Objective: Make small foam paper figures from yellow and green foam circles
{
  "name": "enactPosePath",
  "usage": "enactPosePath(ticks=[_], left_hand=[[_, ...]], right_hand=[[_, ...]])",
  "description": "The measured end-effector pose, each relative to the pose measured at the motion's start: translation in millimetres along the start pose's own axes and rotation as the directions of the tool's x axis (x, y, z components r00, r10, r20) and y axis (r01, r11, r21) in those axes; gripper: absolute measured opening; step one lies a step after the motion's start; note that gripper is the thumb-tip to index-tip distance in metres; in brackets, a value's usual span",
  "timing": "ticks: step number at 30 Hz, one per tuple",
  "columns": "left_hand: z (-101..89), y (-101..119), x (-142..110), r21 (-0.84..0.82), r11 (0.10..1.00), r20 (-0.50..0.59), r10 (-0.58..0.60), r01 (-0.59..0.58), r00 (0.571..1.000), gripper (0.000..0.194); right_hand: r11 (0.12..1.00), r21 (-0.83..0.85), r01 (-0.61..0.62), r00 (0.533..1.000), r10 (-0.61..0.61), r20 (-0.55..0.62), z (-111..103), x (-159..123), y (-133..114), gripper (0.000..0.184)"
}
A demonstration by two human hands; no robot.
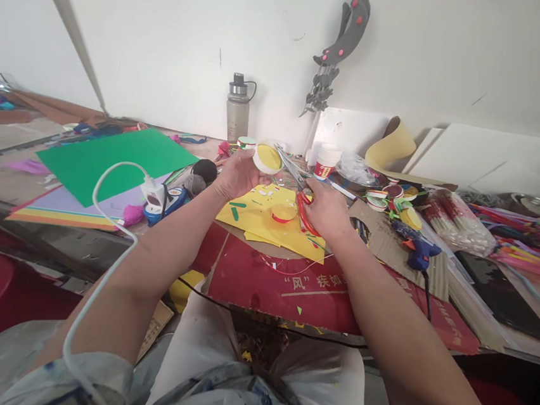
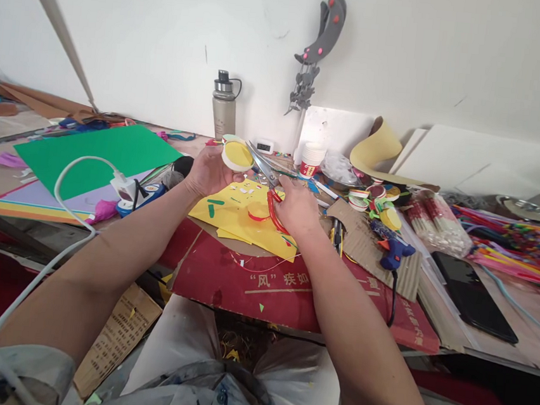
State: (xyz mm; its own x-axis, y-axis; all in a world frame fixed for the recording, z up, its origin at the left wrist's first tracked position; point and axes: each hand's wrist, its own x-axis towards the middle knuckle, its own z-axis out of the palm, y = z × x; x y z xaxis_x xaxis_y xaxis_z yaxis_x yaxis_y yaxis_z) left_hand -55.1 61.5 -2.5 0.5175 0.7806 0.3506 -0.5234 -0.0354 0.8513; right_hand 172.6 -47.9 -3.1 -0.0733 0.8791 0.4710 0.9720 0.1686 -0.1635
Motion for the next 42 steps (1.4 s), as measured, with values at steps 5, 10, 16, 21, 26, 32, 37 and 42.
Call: enactPosePath(ticks=[5,10,16,21,26,32,37,42], left_hand=[[4.6,-2,2,-0.082,0.997,-0.028,-0.016,0.014,0.999,0.063],[8.9,-7,3,-0.120,0.991,-0.037,-0.055,0.051,0.998,0.048],[10.3,-10,2,-0.117,0.988,-0.026,-0.107,0.104,0.994,0.048],[4.7,-11,4,-0.107,0.993,-0.037,-0.055,0.051,0.998,0.055],[5.8,-8,4,-0.084,0.995,-0.043,-0.065,0.062,0.997,0.061],[8.3,-3,2,-0.089,0.993,-0.071,-0.086,0.080,0.994,0.067],[10.7,-4,5,-0.105,0.992,-0.115,-0.086,0.074,0.990,0.075],[15.6,-6,2,-0.152,0.987,-0.159,-0.078,0.054,0.984,0.072]], right_hand=[[0.999,0.041,0.005,1.000,-0.005,0.006,5,1,4,0.039],[0.987,0.145,0.074,0.996,-0.065,-0.066,15,3,11,0.047],[0.994,0.098,0.056,0.997,-0.050,-0.055,14,2,9,0.045],[0.999,0.033,0.030,1.000,-0.030,-0.009,5,0,3,0.044],[1.000,-0.026,0.002,1.000,-0.002,0.018,-1,-1,-2,0.042],[0.998,-0.065,-0.015,0.999,0.019,0.051,-7,-2,-6,0.042],[0.993,-0.106,-0.049,0.993,0.059,0.100,-10,-2,-9,0.040],[0.992,-0.093,-0.091,0.991,0.099,0.093,-12,-2,-10,0.040]])
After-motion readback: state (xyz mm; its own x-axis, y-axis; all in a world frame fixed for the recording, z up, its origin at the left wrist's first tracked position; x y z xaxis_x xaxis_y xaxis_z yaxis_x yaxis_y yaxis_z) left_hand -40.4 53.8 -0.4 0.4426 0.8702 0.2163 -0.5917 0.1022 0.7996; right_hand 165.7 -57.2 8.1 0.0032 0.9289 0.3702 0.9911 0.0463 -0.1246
